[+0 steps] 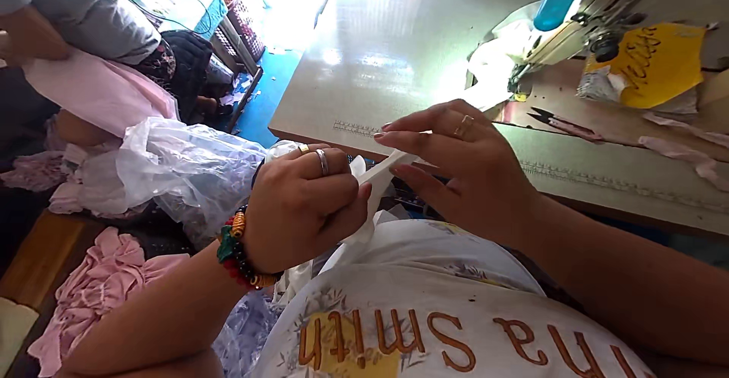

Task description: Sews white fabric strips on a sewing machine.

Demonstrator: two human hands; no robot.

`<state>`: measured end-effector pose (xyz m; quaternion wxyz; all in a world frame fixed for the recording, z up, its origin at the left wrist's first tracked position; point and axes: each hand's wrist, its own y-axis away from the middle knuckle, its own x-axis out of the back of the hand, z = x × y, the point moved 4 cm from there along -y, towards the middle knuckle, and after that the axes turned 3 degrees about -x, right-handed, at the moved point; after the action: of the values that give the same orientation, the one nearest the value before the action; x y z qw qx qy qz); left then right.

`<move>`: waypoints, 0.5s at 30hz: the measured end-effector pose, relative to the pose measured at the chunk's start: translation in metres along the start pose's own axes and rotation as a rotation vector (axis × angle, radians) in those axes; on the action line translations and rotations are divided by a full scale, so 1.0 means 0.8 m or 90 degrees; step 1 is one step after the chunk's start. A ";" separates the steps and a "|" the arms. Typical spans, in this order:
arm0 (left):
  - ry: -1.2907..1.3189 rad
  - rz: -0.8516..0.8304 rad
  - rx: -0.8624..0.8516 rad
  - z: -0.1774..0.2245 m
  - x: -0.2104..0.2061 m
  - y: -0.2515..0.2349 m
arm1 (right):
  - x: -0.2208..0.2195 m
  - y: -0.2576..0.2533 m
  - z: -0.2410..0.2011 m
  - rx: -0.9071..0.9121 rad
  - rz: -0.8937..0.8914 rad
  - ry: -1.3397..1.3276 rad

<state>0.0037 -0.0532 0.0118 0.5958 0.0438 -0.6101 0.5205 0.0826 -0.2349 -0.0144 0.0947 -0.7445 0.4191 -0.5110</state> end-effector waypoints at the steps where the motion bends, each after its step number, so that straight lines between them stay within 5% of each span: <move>1: -0.001 0.005 -0.002 -0.001 0.000 0.000 | -0.003 -0.001 0.001 0.000 -0.004 -0.011; 15: -0.051 -0.006 -0.158 0.015 0.003 -0.008 | 0.015 0.005 -0.012 0.071 0.010 0.101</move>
<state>-0.0005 -0.0627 0.0207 0.5740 -0.0067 -0.6933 0.4357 0.0735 -0.2433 -0.0044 0.1064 -0.6918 0.4018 -0.5905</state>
